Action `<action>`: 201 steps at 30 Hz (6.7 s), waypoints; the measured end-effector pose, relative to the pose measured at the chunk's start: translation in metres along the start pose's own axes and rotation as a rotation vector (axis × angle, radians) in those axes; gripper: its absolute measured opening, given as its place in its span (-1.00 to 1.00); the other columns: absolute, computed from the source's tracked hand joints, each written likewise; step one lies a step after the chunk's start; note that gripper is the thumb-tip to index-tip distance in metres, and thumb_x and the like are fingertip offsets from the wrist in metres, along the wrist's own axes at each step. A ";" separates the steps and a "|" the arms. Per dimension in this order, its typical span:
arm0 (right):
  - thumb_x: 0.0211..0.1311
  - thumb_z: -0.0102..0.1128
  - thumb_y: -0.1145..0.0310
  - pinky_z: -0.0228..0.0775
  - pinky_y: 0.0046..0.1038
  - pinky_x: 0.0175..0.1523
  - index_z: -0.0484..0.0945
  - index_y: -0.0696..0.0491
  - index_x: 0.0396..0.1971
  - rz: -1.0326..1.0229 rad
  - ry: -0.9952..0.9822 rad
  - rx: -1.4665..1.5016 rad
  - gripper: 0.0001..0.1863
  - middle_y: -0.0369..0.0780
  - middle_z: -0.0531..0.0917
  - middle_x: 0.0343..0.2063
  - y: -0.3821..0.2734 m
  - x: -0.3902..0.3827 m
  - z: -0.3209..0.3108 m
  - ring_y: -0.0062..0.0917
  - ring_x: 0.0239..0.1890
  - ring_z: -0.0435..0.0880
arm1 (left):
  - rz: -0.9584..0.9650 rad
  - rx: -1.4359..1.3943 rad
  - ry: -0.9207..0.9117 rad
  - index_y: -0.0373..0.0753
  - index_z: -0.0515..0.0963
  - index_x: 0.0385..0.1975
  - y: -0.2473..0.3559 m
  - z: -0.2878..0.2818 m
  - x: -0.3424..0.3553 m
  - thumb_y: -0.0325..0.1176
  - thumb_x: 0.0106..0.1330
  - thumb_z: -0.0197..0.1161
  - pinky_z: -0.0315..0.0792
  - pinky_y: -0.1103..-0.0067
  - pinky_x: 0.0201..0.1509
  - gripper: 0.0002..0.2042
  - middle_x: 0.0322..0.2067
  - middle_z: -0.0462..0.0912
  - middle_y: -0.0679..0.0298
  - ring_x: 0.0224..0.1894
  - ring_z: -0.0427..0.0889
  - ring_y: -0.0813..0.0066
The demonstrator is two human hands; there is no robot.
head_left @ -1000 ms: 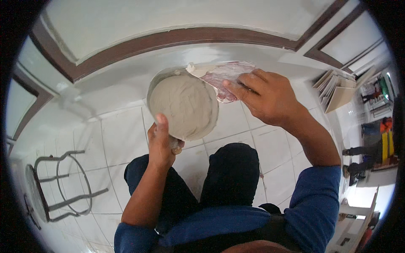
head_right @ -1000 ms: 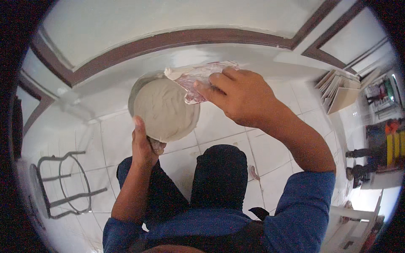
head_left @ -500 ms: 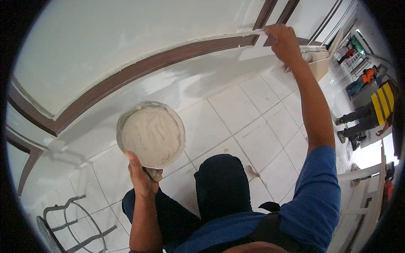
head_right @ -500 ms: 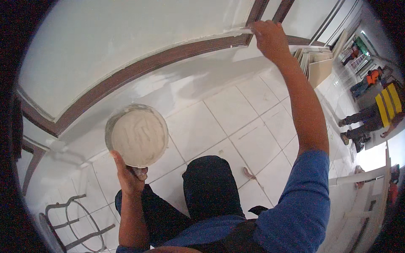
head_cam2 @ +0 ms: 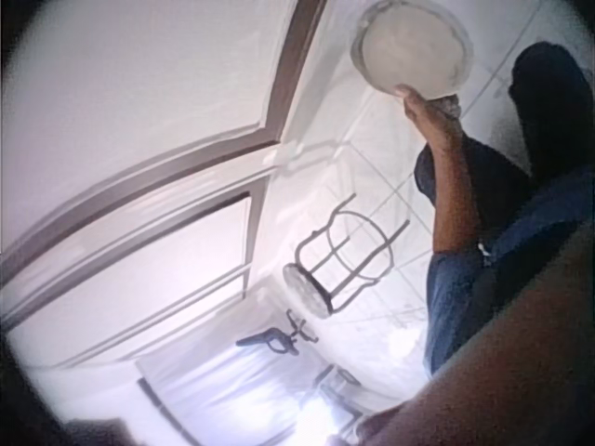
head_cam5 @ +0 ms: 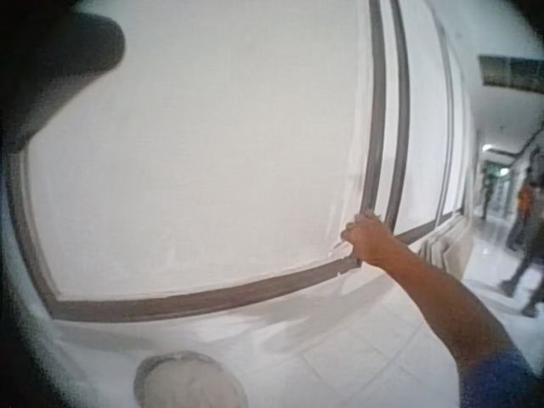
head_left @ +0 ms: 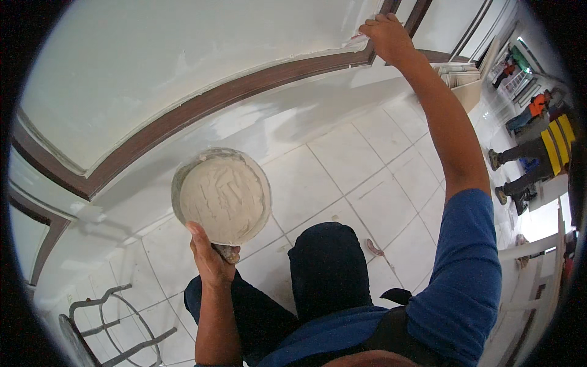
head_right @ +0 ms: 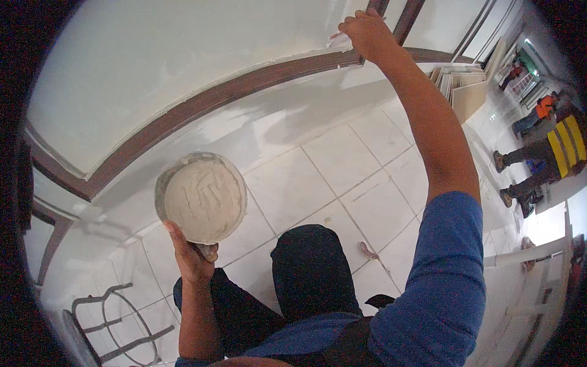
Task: The person applies white plaster compound to a wall using a putty knife, scooping compound from a bowl and smoothing it along the wall surface and trim while crouching.
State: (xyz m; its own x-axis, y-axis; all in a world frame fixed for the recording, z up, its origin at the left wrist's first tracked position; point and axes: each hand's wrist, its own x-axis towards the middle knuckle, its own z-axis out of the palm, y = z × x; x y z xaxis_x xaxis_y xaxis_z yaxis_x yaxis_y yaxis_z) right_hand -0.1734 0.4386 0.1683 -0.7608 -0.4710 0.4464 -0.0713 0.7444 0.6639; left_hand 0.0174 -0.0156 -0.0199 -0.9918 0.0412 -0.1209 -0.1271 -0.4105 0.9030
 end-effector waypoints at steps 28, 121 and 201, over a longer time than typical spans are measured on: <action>-0.04 0.27 0.51 0.21 -0.40 0.17 0.71 0.01 -0.44 -0.294 -0.145 -0.096 -0.86 -0.33 0.68 -0.39 -0.046 0.069 -0.020 -0.50 -0.06 0.50 | 0.028 -0.086 0.029 -0.45 0.32 0.08 0.007 0.003 -0.001 0.39 0.28 -0.05 0.39 0.64 -0.59 -0.16 -0.36 0.59 0.14 -0.56 0.54 0.51; 0.13 0.10 0.56 0.45 -0.11 0.09 0.53 -0.10 0.07 0.105 -0.102 0.201 -0.54 -0.04 0.65 -0.10 0.029 0.054 0.045 -0.11 -0.04 0.63 | 0.008 -0.027 0.061 -0.47 0.35 0.02 -0.001 0.002 0.008 0.44 0.25 -0.08 0.35 0.64 -0.64 -0.13 -0.43 0.58 0.13 -0.61 0.51 0.52; 0.20 0.27 0.36 0.33 -0.22 0.17 0.58 -0.01 0.00 0.049 -0.166 0.440 -0.66 -0.10 0.62 -0.09 -0.010 0.048 -0.009 -0.17 0.03 0.51 | 0.007 0.001 0.022 -0.49 0.34 0.01 0.002 -0.001 0.003 0.45 0.26 -0.11 0.34 0.66 -0.64 -0.11 -0.43 0.57 0.11 -0.61 0.51 0.54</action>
State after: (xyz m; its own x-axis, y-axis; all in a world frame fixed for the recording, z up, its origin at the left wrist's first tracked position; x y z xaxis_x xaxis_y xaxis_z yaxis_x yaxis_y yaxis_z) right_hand -0.2029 0.4043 0.1886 -0.8602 -0.3754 0.3452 -0.2724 0.9104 0.3113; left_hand 0.0142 -0.0175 -0.0190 -0.9922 0.0186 -0.1235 -0.1202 -0.4097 0.9043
